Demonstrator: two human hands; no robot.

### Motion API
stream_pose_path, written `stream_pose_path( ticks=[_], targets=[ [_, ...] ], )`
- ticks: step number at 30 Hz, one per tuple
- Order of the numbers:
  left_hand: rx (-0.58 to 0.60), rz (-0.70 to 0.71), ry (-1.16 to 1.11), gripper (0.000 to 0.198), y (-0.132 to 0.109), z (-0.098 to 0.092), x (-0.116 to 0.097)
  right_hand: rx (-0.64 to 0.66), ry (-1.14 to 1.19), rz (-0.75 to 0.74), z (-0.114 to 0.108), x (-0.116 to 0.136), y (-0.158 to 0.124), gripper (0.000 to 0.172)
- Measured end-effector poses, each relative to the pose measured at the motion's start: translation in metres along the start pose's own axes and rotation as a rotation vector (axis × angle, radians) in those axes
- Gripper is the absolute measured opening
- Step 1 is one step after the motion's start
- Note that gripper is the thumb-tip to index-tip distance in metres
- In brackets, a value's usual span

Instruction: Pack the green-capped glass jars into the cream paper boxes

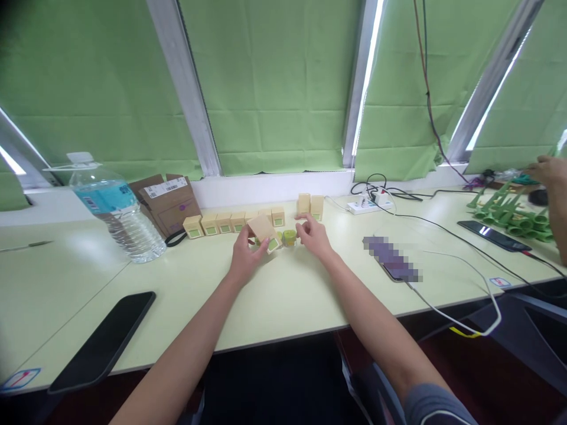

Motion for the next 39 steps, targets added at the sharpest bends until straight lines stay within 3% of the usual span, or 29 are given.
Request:
stream_pose_path(
  ticks=[4, 10, 13, 21, 27, 33, 39],
  targets=[
    [0.057, -0.019, -0.059, 0.038, -0.001, 0.003, -0.002, -0.044, -0.089, 0.127, 0.003, -0.026, 0.009, 0.027],
    [0.196, -0.007, -0.136, 0.043, -0.005, 0.011, -0.008, 0.115, -0.158, 0.068, 0.032, -0.034, 0.005, 0.066],
    [0.291, 0.008, -0.12, 0.044, -0.008, 0.016, -0.01, 0.175, -0.142, 0.025, 0.04, -0.034, 0.004, 0.076],
    [0.464, 0.025, -0.099, 0.043, -0.013, 0.024, -0.013, 0.184, -0.205, 0.078, 0.04, -0.035, 0.006, 0.067],
    [0.475, 0.018, -0.1, 0.045, -0.012, 0.024, -0.013, 0.062, -0.179, 0.104, 0.024, -0.029, 0.008, 0.04],
    [0.489, 0.015, -0.11, 0.043, -0.012, 0.025, -0.012, -0.054, 0.055, 0.071, 0.016, -0.017, 0.005, 0.051],
    [0.497, 0.017, -0.129, 0.04, -0.012, 0.024, -0.014, -0.068, 0.204, 0.012, 0.019, 0.009, -0.005, 0.046]
  ],
)
Point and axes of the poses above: each hand's wrist, its own y-axis towards the middle knuckle, its own z-axis out of the palm, x = y × z, the point moved 6 cm from there along y, towards the middle knuckle, and after that the axes turned 4 degrees about z, right-handed, at the moved point
